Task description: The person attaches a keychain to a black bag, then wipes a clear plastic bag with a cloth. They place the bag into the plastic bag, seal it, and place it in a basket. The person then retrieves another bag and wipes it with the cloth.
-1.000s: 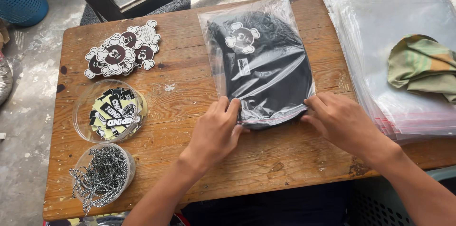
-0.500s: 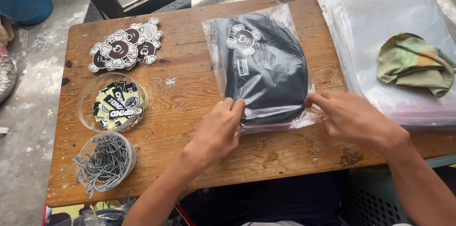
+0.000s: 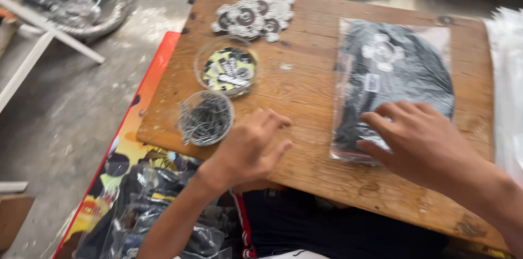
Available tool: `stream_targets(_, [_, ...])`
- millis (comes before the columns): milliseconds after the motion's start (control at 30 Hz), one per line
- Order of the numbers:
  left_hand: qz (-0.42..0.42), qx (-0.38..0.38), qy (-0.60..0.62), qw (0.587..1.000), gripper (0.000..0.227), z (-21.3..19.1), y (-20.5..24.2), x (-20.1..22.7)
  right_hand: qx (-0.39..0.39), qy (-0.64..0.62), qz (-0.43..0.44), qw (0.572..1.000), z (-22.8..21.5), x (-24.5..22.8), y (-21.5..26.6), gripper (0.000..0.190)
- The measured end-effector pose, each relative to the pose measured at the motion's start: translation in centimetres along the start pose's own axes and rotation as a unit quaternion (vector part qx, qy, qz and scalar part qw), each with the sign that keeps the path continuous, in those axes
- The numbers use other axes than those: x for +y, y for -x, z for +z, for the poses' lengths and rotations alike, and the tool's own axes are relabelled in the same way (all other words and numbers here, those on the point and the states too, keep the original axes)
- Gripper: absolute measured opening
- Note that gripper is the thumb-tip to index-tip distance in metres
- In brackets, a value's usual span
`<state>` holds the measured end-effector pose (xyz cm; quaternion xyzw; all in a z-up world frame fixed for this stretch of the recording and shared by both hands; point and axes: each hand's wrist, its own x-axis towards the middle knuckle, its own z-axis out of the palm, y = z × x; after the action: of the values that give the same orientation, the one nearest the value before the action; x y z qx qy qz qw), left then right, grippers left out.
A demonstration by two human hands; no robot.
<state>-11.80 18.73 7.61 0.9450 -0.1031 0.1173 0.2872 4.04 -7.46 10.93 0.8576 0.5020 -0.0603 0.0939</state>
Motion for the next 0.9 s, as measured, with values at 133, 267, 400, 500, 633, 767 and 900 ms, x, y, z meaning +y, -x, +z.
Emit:
stream_targets(133, [-0.065, 0.086, -0.01, 0.994, 0.021, -3.5, 1.8, -3.5, 0.066, -0.021, -0.129, 0.989, -1.8, -4.1, -7.2, 0.039])
stream_targets(267, [-0.135, 0.166, -0.028, 0.977, 0.009, -4.8, 2.7, -8.0, 0.127, -0.1, -0.213, 0.964, -2.6, -7.4, -15.6, 0.027])
stream_targets(400, [-0.139, 0.232, 0.011, 0.963, 0.008, -4.5, 2.4, -10.8, 0.124, -0.141, -0.211, 0.959, -2.6, -10.7, -23.4, 0.02])
stream_targets(500, [-0.142, 0.25, 0.023, 0.957, 0.008, -4.8, 1.9, -10.5, 0.088, -0.103, -0.174, 0.975, -0.8, -12.2, -28.0, 0.022])
stream_targets(633, [-0.125, 0.262, 0.032, 0.956, 0.006, -4.9, 1.5, -10.3, 0.097, -0.069, -0.141, 0.983, 3.6, -13.1, -31.9, 0.031])
stream_targets(767, [-0.08, 0.283, 0.064, 0.954, 0.007, -5.1, 1.6, -9.8, 0.02, -0.16, -0.148, 0.976, 1.4, -13.2, -30.7, 0.015])
stream_targets(900, [-0.052, 0.308, 0.08, 0.947, 0.008, -5.4, 1.2, -8.5, 0.017, -0.333, -0.192, 0.923, -0.7, -12.2, -29.8, 0.027])
